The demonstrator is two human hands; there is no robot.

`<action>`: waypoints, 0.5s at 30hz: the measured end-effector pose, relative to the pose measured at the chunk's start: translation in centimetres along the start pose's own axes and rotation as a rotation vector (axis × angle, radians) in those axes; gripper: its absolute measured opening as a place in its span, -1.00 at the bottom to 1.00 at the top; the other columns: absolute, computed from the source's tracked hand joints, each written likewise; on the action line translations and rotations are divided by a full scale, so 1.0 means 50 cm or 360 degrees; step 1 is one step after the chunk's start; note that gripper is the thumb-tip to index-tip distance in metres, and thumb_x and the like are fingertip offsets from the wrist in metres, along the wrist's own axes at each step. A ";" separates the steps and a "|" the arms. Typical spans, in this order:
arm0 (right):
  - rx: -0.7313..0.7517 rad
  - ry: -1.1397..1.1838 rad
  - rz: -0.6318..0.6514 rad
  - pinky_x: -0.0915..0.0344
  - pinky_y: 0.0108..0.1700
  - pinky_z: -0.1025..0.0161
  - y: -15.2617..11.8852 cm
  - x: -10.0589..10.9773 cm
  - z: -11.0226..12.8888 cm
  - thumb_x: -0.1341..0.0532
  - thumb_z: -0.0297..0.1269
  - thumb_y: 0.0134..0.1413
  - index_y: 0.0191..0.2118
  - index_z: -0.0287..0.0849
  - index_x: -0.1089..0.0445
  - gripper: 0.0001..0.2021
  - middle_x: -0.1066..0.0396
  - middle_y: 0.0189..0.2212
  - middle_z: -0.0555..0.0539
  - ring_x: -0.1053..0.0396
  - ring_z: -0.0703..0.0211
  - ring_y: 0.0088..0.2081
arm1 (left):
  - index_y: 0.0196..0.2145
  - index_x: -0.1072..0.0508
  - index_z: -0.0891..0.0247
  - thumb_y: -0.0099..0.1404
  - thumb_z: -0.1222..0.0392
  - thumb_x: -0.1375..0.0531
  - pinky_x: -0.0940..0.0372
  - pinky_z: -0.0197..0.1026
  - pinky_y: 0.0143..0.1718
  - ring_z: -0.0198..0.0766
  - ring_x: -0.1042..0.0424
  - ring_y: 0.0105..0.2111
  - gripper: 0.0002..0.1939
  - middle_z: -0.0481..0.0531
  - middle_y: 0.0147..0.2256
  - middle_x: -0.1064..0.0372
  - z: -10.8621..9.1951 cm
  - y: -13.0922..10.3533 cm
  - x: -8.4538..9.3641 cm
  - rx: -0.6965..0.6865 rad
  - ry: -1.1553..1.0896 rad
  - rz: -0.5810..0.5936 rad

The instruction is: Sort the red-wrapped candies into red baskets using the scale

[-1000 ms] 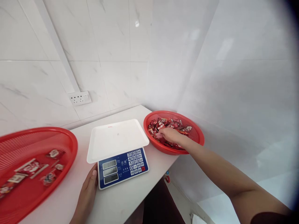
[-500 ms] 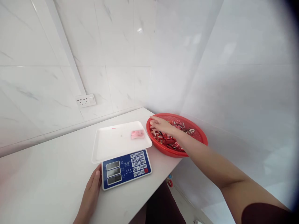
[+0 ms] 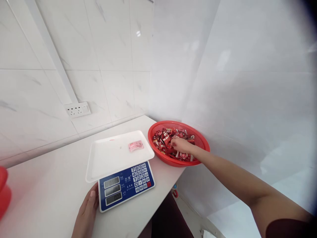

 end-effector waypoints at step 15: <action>0.0068 -0.0026 0.0109 -0.26 -0.24 0.22 0.059 0.005 0.061 -0.22 -0.35 -0.06 -0.03 -0.12 -0.37 -0.61 -0.44 -0.12 -0.20 -0.41 -0.05 -0.17 | 0.15 -0.20 -0.01 0.22 -0.18 -0.03 -0.13 0.06 0.13 0.02 -0.18 0.14 -0.43 -0.04 0.18 -0.16 -0.011 -0.006 -0.004 0.0028 -0.0031 0.0042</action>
Point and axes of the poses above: each hand's wrist, its own y-axis towards the middle knuckle, its own x-axis out of the back of the hand, z = x × y, the point moved 1 cm from there along y, towards the middle knuckle
